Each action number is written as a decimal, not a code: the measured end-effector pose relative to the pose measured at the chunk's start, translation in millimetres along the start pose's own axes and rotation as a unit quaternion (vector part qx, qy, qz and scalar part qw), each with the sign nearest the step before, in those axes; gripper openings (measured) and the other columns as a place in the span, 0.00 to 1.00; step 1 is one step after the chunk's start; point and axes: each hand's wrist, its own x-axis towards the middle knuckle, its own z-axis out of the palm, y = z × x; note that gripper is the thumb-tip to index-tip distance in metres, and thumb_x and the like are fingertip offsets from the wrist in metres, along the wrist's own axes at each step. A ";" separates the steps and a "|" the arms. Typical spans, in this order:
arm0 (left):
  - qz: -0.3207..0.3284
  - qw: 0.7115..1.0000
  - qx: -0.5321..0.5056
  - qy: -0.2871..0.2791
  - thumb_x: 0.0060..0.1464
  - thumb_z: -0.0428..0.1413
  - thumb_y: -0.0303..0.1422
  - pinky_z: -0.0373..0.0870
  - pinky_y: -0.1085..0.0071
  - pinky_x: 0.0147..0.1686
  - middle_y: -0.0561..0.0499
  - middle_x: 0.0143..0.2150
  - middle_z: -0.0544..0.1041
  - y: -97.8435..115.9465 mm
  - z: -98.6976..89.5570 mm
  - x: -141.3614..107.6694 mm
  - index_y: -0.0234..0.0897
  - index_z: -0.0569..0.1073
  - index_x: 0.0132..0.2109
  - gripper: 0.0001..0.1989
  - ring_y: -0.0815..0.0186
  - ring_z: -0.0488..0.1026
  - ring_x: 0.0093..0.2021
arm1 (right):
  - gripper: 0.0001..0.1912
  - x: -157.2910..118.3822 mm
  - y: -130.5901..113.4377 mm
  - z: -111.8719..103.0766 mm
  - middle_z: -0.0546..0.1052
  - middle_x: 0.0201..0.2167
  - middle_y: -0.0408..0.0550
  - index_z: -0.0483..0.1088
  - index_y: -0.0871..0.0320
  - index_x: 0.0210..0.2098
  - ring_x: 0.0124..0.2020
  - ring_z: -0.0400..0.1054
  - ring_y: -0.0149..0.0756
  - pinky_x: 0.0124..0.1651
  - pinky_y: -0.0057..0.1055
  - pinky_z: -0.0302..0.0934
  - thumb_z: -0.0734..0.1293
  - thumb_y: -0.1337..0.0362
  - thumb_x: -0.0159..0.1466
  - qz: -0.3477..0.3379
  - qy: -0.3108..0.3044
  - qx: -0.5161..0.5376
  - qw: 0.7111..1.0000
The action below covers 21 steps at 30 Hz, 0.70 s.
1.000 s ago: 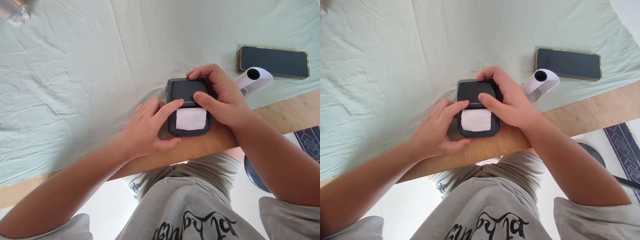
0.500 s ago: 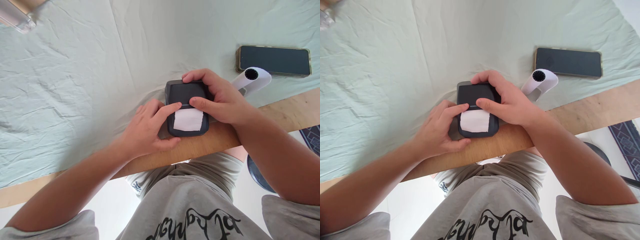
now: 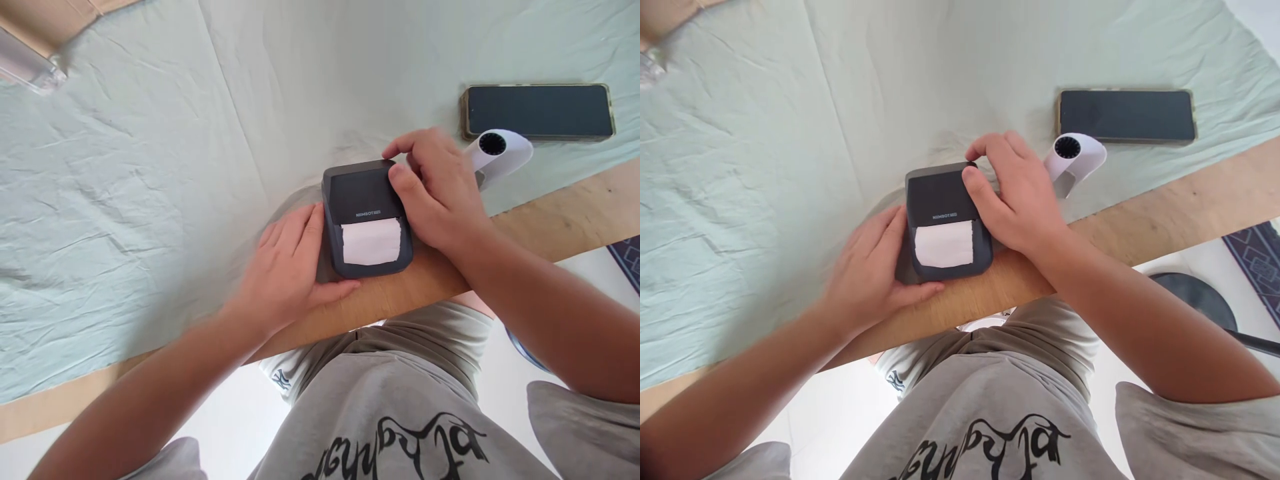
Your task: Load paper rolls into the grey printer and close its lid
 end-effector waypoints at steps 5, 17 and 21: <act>0.015 1.000 0.003 0.000 0.74 0.73 0.72 0.87 0.35 0.78 0.29 0.83 0.82 3.5 2.6 -3.7 0.43 0.60 0.94 0.61 0.27 0.86 0.79 | 0.38 -3.4 -0.1 -1.0 0.72 0.31 0.46 0.83 0.47 0.66 0.37 0.69 0.43 0.48 0.45 0.70 0.60 0.25 0.87 0.023 -0.027 -0.004 0.999; 0.001 0.999 0.033 0.012 0.71 0.77 0.57 0.88 0.39 0.77 0.31 0.79 0.87 14.1 -3.5 6.2 0.41 0.70 0.91 0.54 0.31 0.90 0.74 | 0.50 -0.1 -2.5 -9.4 0.79 0.35 0.44 0.79 0.44 0.72 0.36 0.72 0.42 0.49 0.45 0.68 0.55 0.12 0.82 0.017 -0.098 0.018 0.995; 0.004 1.000 0.019 0.001 0.70 0.74 0.64 0.87 0.38 0.78 0.30 0.82 0.86 8.0 -3.4 5.7 0.38 0.72 0.89 0.54 0.30 0.89 0.76 | 0.53 1.0 -3.5 -10.7 0.77 0.32 0.43 0.77 0.47 0.76 0.36 0.73 0.43 0.51 0.48 0.72 0.56 0.12 0.81 0.023 -0.110 0.020 0.993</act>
